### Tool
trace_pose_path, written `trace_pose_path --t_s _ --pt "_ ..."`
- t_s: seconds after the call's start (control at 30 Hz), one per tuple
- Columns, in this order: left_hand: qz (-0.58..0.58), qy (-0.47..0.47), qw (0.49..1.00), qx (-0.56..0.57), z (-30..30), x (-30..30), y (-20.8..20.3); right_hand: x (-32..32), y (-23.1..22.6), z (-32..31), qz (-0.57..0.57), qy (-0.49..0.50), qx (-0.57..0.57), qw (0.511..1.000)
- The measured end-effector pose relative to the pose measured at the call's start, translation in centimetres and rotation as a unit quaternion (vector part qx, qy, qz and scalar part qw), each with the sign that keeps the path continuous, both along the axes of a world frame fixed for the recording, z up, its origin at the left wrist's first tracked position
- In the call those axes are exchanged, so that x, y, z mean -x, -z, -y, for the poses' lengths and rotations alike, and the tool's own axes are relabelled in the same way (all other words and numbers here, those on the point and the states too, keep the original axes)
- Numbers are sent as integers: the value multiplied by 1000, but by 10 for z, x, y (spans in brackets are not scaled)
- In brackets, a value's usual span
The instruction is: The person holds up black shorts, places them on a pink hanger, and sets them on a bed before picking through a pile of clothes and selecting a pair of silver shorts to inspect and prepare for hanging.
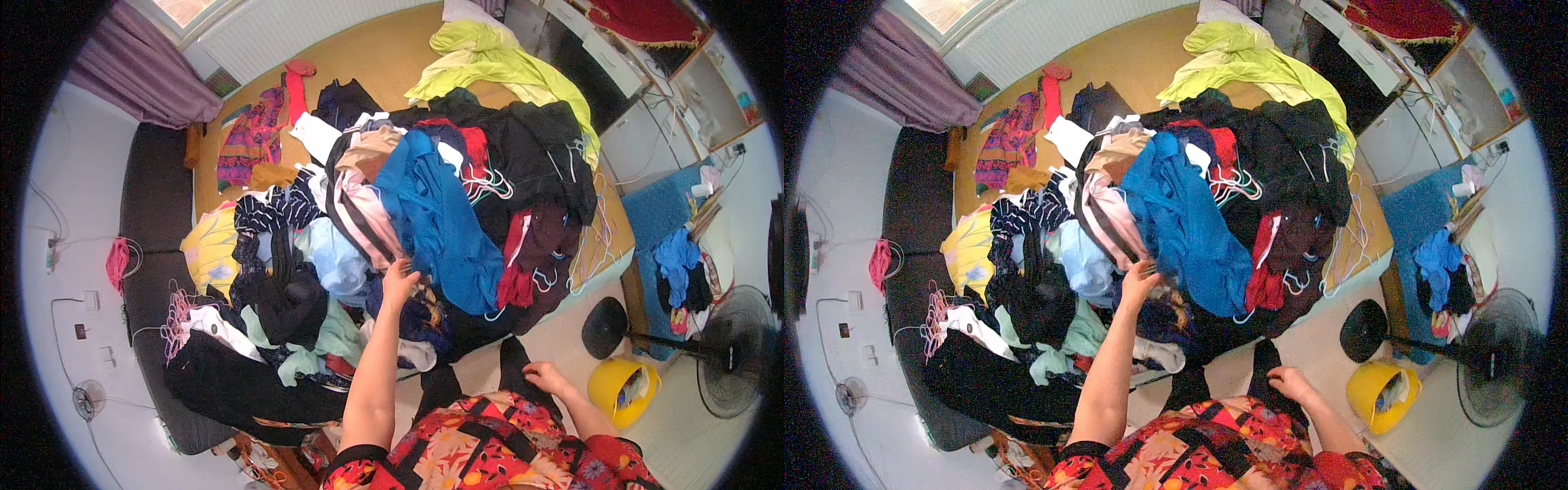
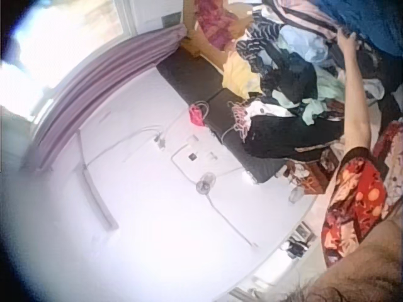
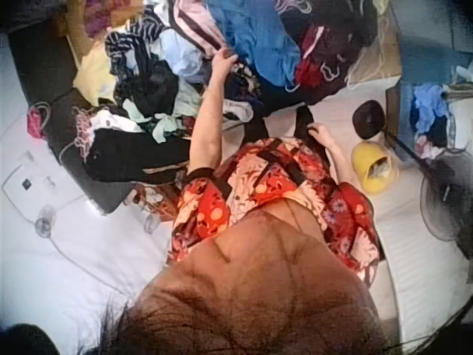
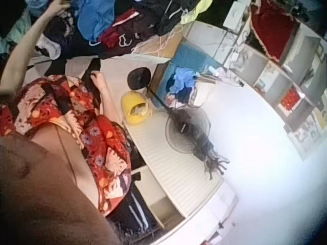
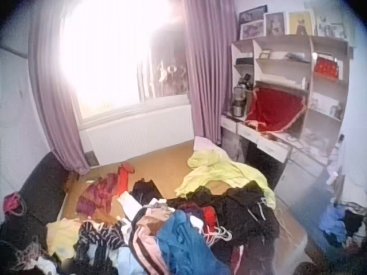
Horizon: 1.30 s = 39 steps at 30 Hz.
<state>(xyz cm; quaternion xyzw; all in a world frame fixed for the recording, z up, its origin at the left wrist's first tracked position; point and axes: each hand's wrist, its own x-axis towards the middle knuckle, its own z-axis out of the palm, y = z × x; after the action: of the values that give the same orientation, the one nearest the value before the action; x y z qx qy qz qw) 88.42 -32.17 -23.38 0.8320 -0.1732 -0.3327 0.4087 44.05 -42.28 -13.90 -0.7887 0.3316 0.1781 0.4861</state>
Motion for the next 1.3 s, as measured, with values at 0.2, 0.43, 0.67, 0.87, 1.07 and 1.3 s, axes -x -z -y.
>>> trace_pose_path --t_s 0.2,0.43,0.67,0.87,1.07,1.3 --pt "-148 -132 979 57 97 6 7 62 12 58 19 116 15 993" --pt "5 -194 971 -141 103 22 85 177 7 113 -60 182 36 981" --pt "279 -44 956 -78 139 92 -40 177 28 167 -42 112 7 993" --pt "195 106 972 77 151 251 -109 65 18 219 -16 247 -338 908" --pt "2 95 985 143 134 332 -131 -35 89 172 61 341 -495 796" --pt "205 -61 975 64 91 277 -129 -89 86 95 118 132 -289 941"
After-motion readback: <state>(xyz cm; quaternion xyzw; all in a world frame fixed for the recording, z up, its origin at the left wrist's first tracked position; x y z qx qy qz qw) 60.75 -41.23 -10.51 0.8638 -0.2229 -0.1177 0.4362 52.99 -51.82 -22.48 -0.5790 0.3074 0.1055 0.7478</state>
